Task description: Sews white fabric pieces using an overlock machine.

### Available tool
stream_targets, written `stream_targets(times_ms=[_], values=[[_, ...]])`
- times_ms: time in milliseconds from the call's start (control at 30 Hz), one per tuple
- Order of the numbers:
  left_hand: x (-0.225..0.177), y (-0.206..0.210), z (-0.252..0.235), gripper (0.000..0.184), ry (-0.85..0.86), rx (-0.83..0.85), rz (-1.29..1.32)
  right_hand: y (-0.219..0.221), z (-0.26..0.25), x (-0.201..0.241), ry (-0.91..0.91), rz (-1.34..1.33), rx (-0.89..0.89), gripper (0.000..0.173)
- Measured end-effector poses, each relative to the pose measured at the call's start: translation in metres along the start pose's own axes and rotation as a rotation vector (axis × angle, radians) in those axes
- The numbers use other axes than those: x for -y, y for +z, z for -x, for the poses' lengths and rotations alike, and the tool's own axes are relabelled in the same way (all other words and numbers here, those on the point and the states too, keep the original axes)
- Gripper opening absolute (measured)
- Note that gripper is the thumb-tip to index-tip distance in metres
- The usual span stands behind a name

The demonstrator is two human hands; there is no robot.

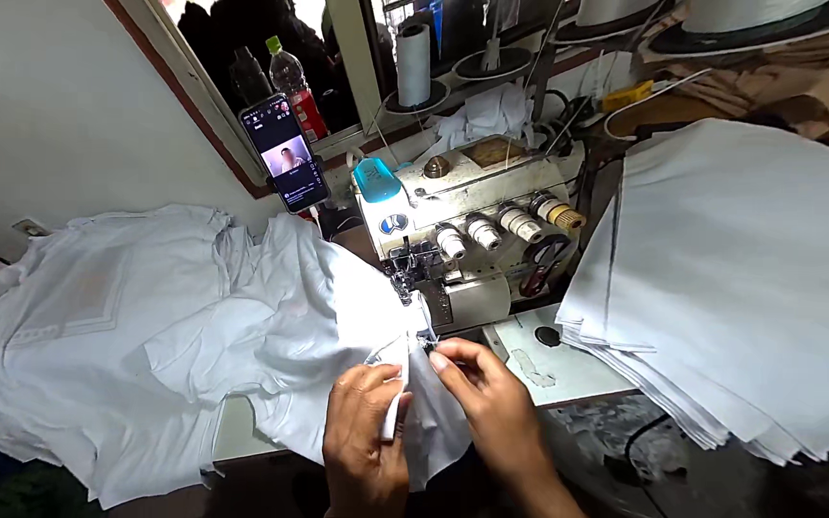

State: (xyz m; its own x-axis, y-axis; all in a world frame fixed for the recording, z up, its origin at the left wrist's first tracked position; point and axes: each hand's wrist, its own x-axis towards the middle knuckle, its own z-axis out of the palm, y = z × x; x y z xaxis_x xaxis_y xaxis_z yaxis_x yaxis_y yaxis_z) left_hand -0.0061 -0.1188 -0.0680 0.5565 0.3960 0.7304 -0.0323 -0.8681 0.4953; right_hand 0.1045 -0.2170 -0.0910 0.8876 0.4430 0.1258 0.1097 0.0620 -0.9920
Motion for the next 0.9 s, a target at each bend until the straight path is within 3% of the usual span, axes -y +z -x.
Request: stream_targets(times_ms=[67,100,233,467,633,700,800,900], values=[[-0.003,0.000,0.001,0.015,0.039,0.068,0.000,-0.004,-0.018,-0.003,0.265,-0.109,0.205,0.021],[-0.003,0.000,0.002,0.015,0.054,0.091,-0.007,-0.004,-0.020,-0.006,0.300,-0.129,0.273,0.018],[0.000,-0.003,0.007,0.017,0.089,0.159,-0.055,-0.006,-0.008,-0.011,0.164,-0.052,0.237,0.017],[-0.009,-0.004,-0.002,0.019,0.149,0.240,-0.069,-0.013,0.003,-0.005,0.105,-0.006,0.270,0.016],[-0.007,-0.001,-0.001,0.020,0.259,0.284,-0.196,-0.023,0.000,0.005,0.160,-0.048,0.297,0.027],[-0.005,-0.001,0.003,0.021,0.284,0.330,-0.171,-0.022,-0.005,0.005,0.239,-0.068,0.318,0.023],[-0.004,-0.008,-0.004,0.025,0.126,0.397,0.055,-0.023,-0.010,-0.003,0.266,-0.019,0.286,0.018],[0.004,-0.001,-0.022,0.030,-0.026,0.200,-0.185,-0.028,-0.006,-0.002,0.257,-0.089,0.208,0.015]])
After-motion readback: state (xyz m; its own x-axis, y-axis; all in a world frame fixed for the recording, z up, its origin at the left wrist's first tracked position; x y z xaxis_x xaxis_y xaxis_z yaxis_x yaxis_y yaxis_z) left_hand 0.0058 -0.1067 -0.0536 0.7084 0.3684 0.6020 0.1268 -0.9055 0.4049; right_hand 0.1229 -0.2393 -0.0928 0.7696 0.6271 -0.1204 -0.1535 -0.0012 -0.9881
